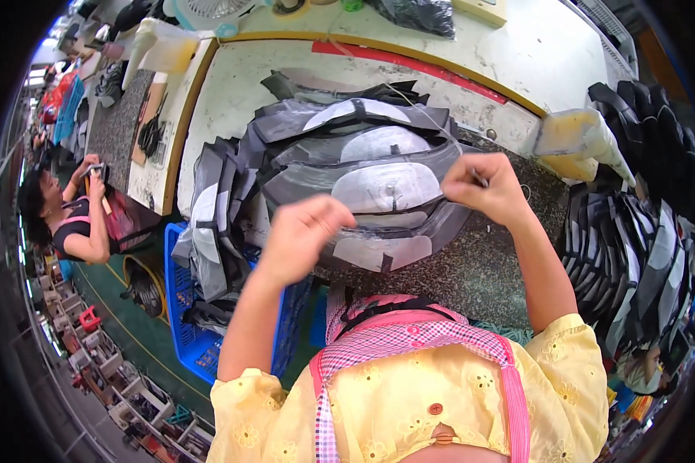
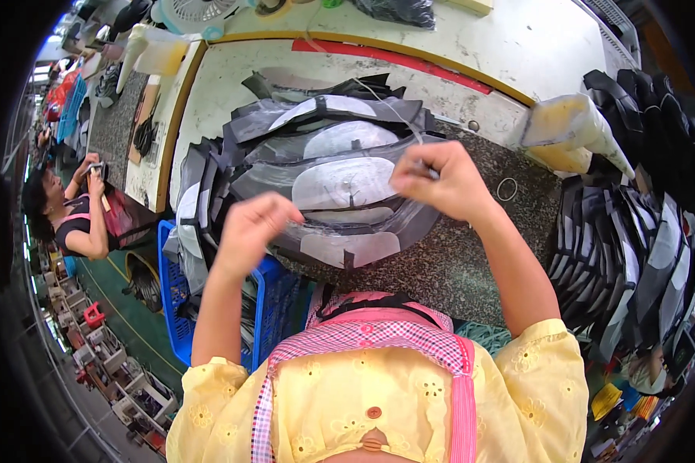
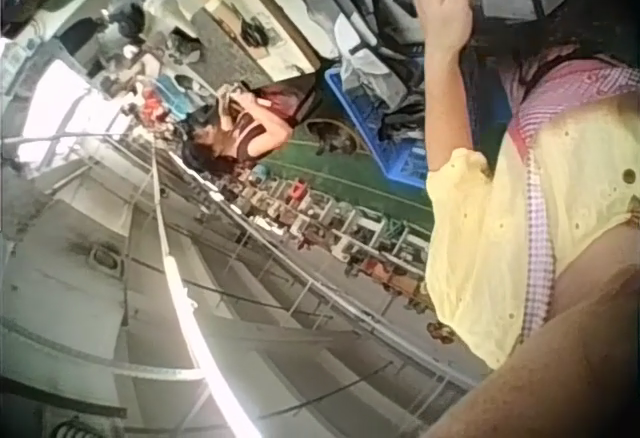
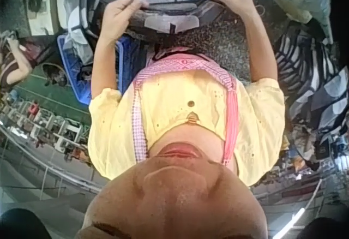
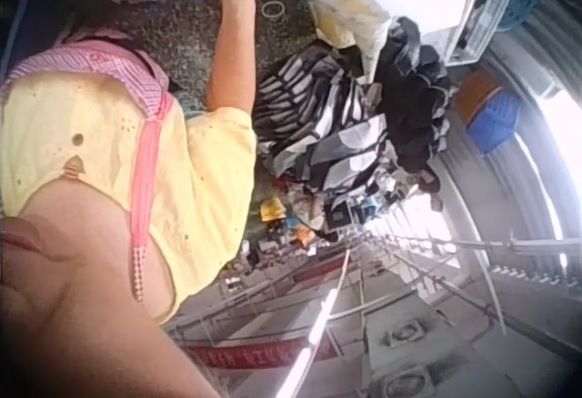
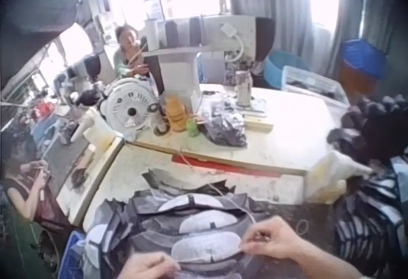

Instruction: Trimming excess thread and separating stitched shoe upper components using thread nippers.

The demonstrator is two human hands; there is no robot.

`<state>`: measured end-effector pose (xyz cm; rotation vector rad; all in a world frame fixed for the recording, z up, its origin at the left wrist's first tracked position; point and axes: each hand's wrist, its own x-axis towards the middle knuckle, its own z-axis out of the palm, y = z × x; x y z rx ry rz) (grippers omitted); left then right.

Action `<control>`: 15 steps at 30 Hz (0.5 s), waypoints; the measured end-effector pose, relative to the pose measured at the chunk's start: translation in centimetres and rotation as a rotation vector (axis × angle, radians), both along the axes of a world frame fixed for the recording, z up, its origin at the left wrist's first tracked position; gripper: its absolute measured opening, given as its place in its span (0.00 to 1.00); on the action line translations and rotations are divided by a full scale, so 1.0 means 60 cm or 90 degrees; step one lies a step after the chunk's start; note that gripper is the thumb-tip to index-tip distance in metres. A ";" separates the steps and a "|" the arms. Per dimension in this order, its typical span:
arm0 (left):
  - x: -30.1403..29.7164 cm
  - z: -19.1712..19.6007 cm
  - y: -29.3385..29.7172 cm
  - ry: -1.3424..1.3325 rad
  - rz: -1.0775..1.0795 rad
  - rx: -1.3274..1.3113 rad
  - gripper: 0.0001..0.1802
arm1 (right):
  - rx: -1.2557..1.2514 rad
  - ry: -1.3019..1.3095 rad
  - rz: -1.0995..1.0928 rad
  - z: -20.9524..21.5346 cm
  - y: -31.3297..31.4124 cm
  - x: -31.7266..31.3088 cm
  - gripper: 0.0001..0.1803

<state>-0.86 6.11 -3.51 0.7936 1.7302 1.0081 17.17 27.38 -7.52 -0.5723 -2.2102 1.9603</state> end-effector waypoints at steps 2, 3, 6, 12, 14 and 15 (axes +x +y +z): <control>-0.044 -0.032 0.004 0.047 0.066 0.054 0.12 | 0.070 -0.046 -0.069 -0.021 0.001 -0.021 0.04; -0.055 -0.050 0.007 0.108 0.107 0.075 0.12 | 0.070 -0.045 -0.061 -0.028 -0.003 -0.035 0.04; -0.073 -0.082 0.010 0.232 0.156 0.001 0.12 | 0.169 -0.081 -0.099 -0.057 -0.011 -0.053 0.07; -0.085 -0.100 0.018 0.194 0.197 -0.083 0.13 | 0.048 -0.067 -0.091 -0.066 0.000 -0.038 0.02; -0.090 -0.110 0.020 0.182 0.180 -0.117 0.12 | 0.012 -0.059 -0.086 -0.065 0.003 -0.038 0.02; -0.090 -0.111 0.022 0.181 0.178 -0.119 0.12 | -0.003 -0.056 -0.087 -0.065 0.006 -0.038 0.03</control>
